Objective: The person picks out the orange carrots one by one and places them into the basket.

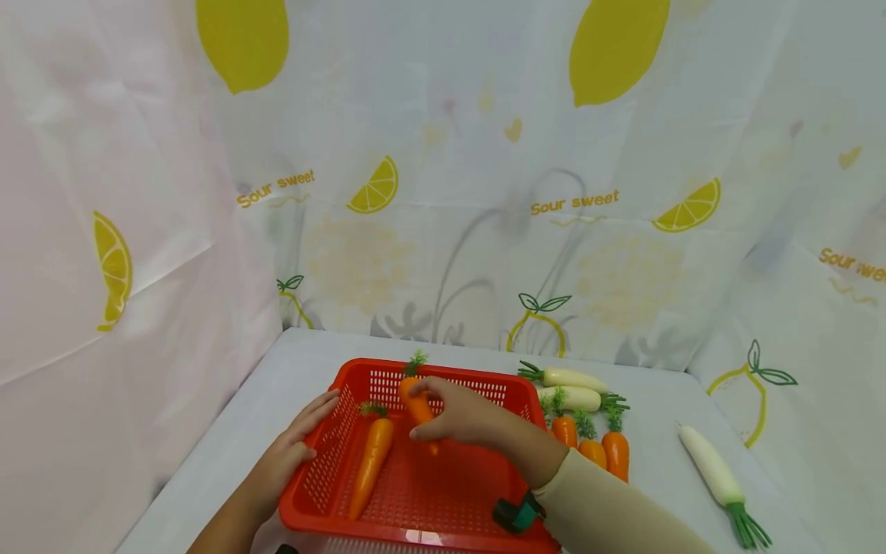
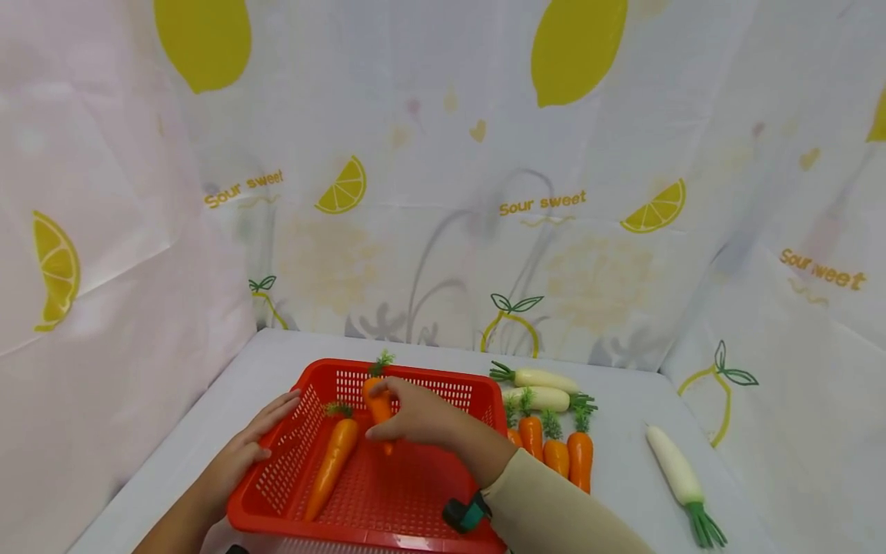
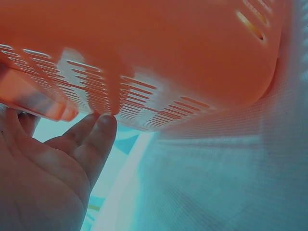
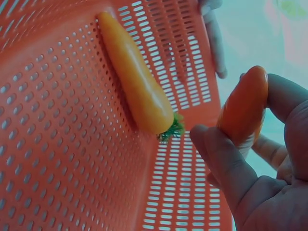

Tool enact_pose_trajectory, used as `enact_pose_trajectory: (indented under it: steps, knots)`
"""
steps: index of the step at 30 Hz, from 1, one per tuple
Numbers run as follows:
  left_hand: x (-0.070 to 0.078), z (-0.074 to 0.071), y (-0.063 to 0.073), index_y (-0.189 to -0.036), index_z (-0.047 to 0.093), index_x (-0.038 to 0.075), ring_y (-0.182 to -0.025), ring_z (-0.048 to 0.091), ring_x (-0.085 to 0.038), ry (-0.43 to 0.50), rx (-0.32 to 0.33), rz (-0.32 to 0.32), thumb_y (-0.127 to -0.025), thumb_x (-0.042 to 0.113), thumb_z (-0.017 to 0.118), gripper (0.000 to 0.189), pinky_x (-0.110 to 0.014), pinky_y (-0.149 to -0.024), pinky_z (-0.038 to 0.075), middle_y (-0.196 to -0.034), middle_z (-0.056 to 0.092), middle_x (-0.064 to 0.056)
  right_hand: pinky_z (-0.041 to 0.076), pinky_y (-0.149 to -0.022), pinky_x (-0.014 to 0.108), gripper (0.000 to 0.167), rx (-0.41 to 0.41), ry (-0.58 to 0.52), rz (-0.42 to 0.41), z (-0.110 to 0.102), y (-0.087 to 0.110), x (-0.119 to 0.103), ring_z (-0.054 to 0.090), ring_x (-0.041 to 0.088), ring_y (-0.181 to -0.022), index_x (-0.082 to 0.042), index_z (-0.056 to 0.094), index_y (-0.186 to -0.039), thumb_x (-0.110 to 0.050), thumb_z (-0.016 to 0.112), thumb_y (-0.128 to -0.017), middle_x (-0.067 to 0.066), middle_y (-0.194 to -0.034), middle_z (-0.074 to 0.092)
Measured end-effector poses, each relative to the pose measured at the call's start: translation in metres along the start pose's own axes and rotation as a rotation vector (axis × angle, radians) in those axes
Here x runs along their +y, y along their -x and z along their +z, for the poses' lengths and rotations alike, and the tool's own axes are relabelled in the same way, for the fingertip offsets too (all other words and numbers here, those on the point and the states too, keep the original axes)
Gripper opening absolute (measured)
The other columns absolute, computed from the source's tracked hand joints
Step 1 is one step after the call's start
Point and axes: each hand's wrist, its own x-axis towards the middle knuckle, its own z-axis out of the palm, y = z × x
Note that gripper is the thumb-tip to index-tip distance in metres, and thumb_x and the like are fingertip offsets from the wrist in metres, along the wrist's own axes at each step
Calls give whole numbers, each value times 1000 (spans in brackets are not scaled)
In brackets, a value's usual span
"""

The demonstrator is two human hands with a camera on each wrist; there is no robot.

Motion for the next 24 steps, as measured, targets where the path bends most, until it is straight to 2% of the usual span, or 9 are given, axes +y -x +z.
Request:
enact_pose_trajectory:
  steps: [3,6,9,14,19,24]
  knots:
    - [1,1,0,-164,36,16,-157,12,-14,1,-1,-3,-88,-8,36,80,-21,-100,48,-176,11,3,54,-87,41,49,1,-10,3,2,-2,2,59,24,-109,-26,62,-131,-27,84,-87,11,-141,58]
    - [3,2,-1,-164,36,16,-160,1,-33,-4,4,-9,-87,-8,37,81,-20,-99,47,-175,12,4,56,-84,40,41,3,-37,12,4,-5,2,62,24,-103,-27,64,-128,-31,81,-91,9,-138,59]
    - [4,1,-2,-164,36,16,-160,1,-34,-1,10,-13,-86,-8,37,81,-21,-98,49,-176,12,3,58,-82,40,35,5,-57,24,6,-7,1,64,24,-98,-26,65,-126,-32,78,-94,8,-133,59]
    - [4,0,-2,-164,36,15,-159,2,-35,3,8,-4,-87,-9,36,81,-20,-98,49,-176,12,2,59,-78,39,35,-14,-81,17,9,-11,1,65,23,-92,-23,65,-125,-27,78,-93,6,-123,60]
    - [4,0,0,-164,36,16,-159,5,-29,-1,10,-1,-87,-8,37,80,-21,-99,49,-175,12,3,59,-77,39,34,-53,-127,16,13,-15,2,66,23,-88,-18,64,-124,-24,77,-93,7,-113,62]
    - [2,1,1,-164,35,14,-150,19,3,-4,10,-1,-87,-7,37,80,-20,-100,48,-176,12,2,60,-77,39,32,-64,-146,45,19,-19,5,66,23,-86,-15,65,-121,-18,78,-92,8,-111,62]
